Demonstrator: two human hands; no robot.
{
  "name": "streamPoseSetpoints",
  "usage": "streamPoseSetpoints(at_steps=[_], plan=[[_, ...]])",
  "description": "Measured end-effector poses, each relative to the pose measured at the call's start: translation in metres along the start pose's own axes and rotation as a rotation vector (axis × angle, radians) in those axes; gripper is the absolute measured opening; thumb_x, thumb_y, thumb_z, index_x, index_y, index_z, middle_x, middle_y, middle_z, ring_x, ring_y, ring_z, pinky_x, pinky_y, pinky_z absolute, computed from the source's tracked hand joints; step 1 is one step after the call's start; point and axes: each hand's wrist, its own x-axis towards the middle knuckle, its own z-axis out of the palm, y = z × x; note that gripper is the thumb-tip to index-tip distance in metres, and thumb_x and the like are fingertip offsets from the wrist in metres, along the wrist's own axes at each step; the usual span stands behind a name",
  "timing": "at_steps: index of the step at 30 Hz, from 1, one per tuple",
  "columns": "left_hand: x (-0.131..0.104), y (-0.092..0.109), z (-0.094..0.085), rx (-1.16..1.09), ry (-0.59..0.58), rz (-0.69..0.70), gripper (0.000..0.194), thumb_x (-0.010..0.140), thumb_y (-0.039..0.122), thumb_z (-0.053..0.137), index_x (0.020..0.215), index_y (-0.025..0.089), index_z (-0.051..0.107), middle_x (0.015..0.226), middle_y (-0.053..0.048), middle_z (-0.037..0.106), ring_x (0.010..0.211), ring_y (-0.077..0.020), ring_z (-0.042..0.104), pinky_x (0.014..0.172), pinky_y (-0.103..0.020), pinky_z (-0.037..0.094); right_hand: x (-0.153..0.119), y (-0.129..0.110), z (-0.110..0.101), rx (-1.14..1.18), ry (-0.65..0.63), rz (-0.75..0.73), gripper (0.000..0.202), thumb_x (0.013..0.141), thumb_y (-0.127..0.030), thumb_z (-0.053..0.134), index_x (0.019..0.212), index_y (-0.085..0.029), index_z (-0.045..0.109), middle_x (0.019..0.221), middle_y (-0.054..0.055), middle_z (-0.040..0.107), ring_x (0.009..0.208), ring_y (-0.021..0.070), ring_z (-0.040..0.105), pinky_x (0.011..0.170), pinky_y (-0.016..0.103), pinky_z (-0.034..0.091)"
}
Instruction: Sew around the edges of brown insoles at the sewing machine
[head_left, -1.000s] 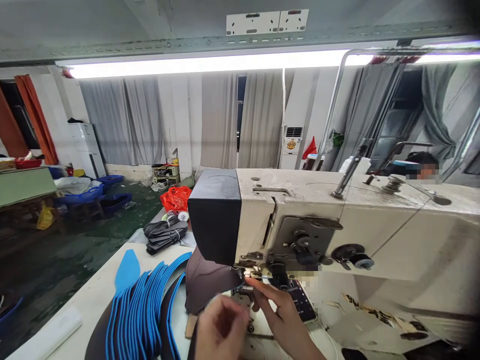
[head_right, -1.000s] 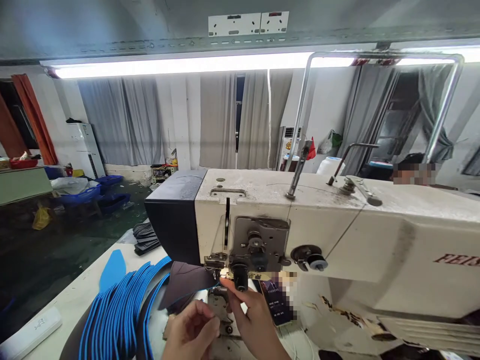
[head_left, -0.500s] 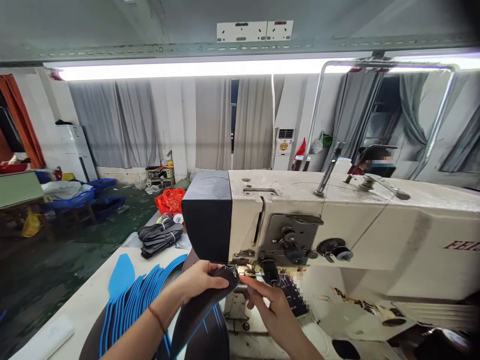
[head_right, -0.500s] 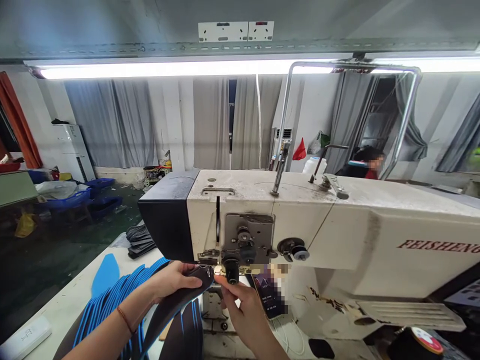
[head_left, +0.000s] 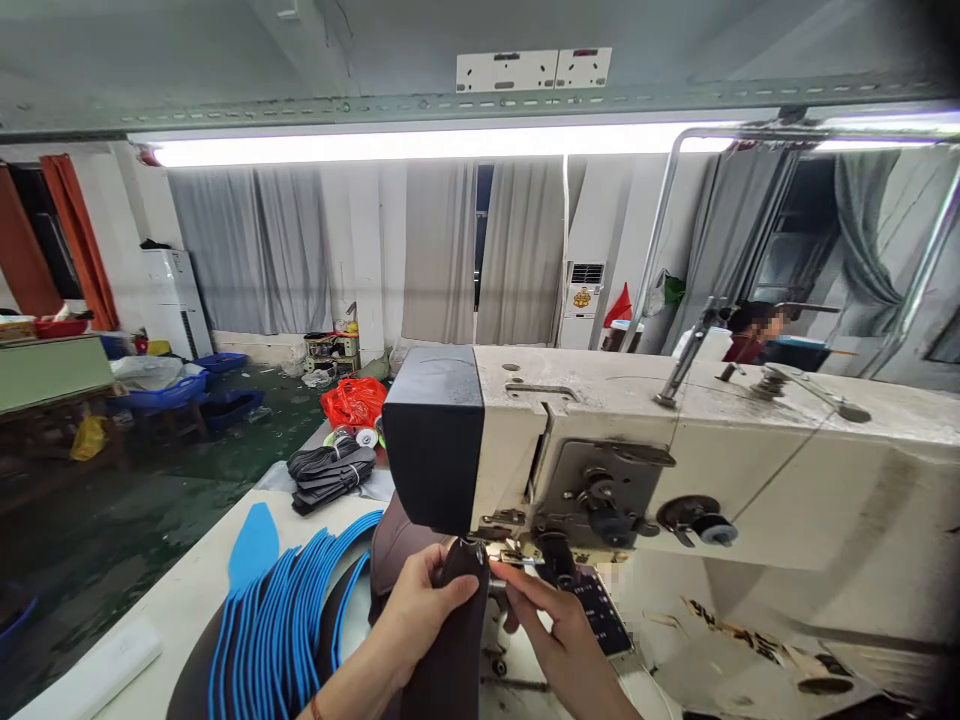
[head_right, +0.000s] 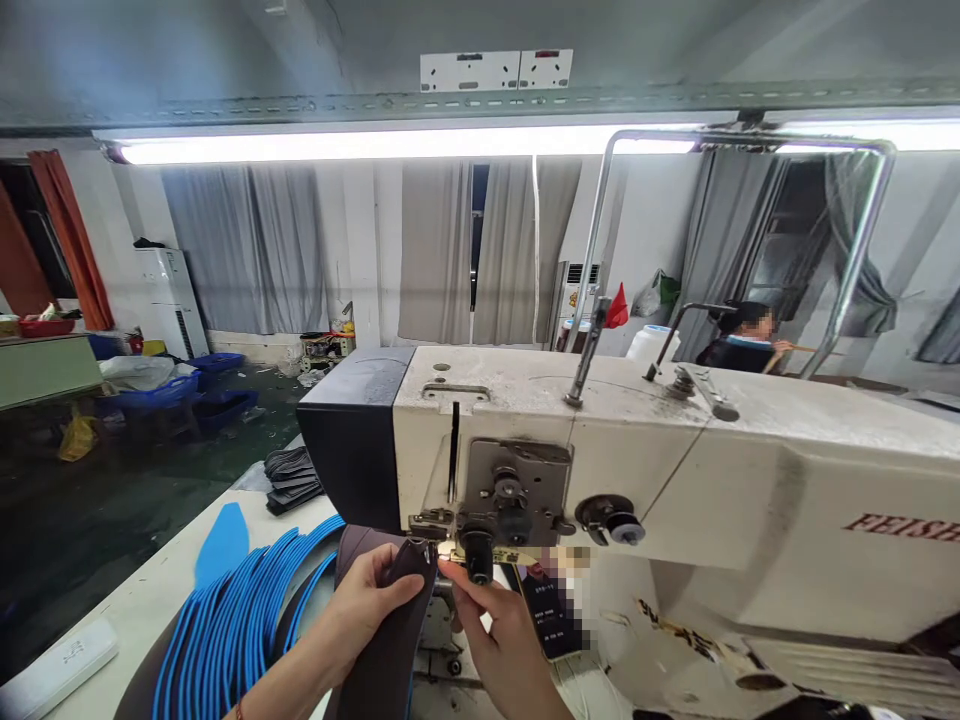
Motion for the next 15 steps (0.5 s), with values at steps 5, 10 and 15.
streamPoseSetpoints(at_steps=[5,10,15], plan=[[-0.004,-0.007,0.003,-0.027,0.022,0.006,0.030,0.066,0.032,0.076,0.085,0.016,0.059,0.073,-0.003,0.071,0.068,-0.0191,0.066,0.064,-0.028,0.049,-0.001,0.003,0.001,0.000,-0.023,0.033,0.042,0.097,-0.046,0.040,0.124,-0.028,0.066,0.065,0.002,0.072,0.060,0.0185,0.067,0.061,0.026,0.054],[-0.006,-0.014,-0.001,-0.009,0.025,0.008,0.035,0.065,0.037,0.076,0.090,0.018,0.060,0.073,-0.003,0.071,0.071,-0.0217,0.067,0.067,-0.031,0.053,-0.001,0.008,0.002,-0.034,-0.004,0.033,0.041,0.096,-0.046,0.041,0.124,-0.029,0.066,0.065,0.002,0.072,0.061,0.0189,0.066,0.063,0.027,0.054],[-0.025,-0.037,-0.014,0.073,-0.001,0.046,0.049,0.063,0.046,0.078,0.102,0.021,0.061,0.078,-0.004,0.072,0.073,-0.0233,0.068,0.072,-0.033,0.054,-0.001,0.004,0.002,-0.039,0.001,0.038,0.040,0.096,-0.043,0.041,0.122,-0.026,0.067,0.064,0.002,0.070,0.061,0.0183,0.066,0.064,0.028,0.053]])
